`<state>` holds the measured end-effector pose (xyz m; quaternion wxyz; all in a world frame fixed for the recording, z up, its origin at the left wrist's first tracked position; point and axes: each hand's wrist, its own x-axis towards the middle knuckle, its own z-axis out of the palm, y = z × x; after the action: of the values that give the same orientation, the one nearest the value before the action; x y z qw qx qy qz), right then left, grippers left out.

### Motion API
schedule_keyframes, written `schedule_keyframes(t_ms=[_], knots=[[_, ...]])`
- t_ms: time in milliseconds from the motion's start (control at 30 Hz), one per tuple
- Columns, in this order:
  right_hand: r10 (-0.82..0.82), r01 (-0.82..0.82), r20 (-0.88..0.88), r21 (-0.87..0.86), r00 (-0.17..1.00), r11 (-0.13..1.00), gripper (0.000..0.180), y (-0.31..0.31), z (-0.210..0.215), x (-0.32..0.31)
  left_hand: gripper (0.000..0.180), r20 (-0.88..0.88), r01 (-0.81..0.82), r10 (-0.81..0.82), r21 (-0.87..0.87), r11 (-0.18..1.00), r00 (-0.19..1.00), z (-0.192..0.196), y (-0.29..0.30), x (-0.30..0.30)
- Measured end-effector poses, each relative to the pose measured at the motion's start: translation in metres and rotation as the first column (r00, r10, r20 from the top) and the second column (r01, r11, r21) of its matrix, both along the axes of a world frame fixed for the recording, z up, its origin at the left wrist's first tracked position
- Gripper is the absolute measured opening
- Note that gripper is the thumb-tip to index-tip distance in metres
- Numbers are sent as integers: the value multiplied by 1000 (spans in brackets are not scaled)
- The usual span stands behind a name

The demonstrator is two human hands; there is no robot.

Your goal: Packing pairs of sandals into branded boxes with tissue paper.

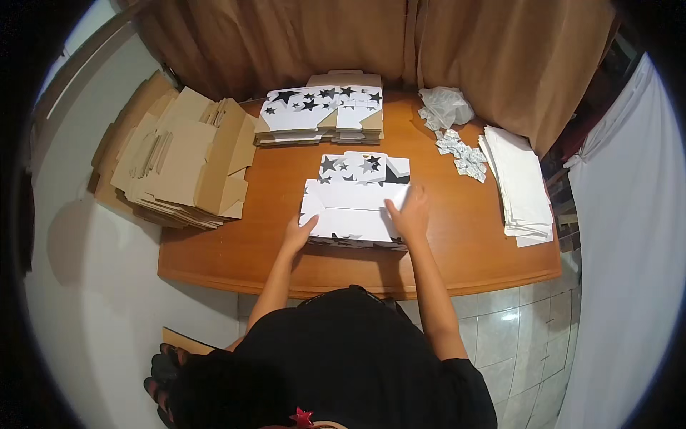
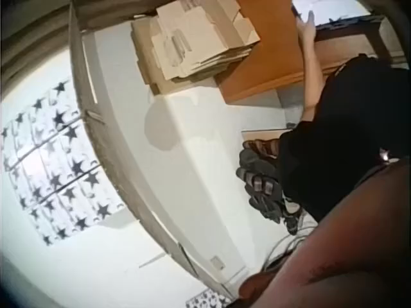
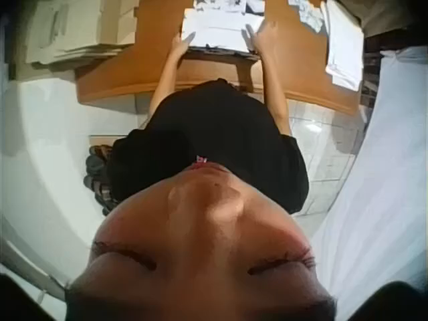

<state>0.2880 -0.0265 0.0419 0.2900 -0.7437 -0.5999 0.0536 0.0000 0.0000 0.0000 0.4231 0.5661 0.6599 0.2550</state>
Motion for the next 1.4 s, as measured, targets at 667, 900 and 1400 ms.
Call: schedule_keyframes(t_ms=[667,900,1400], knots=[[-88,18,-786,-97,612,995,61,-45,4,-57,86,282,-216,-52,829,516,958,127,-29,42],[-91,87,-945,-66,313,994,59,-72,29,-49,69,-219,276,-275,943,187,936,65,-35,76],[-180,176,-980,-162,88,971,60,-62,-104,82,57,-351,304,-66,686,661,934,59,-17,95]])
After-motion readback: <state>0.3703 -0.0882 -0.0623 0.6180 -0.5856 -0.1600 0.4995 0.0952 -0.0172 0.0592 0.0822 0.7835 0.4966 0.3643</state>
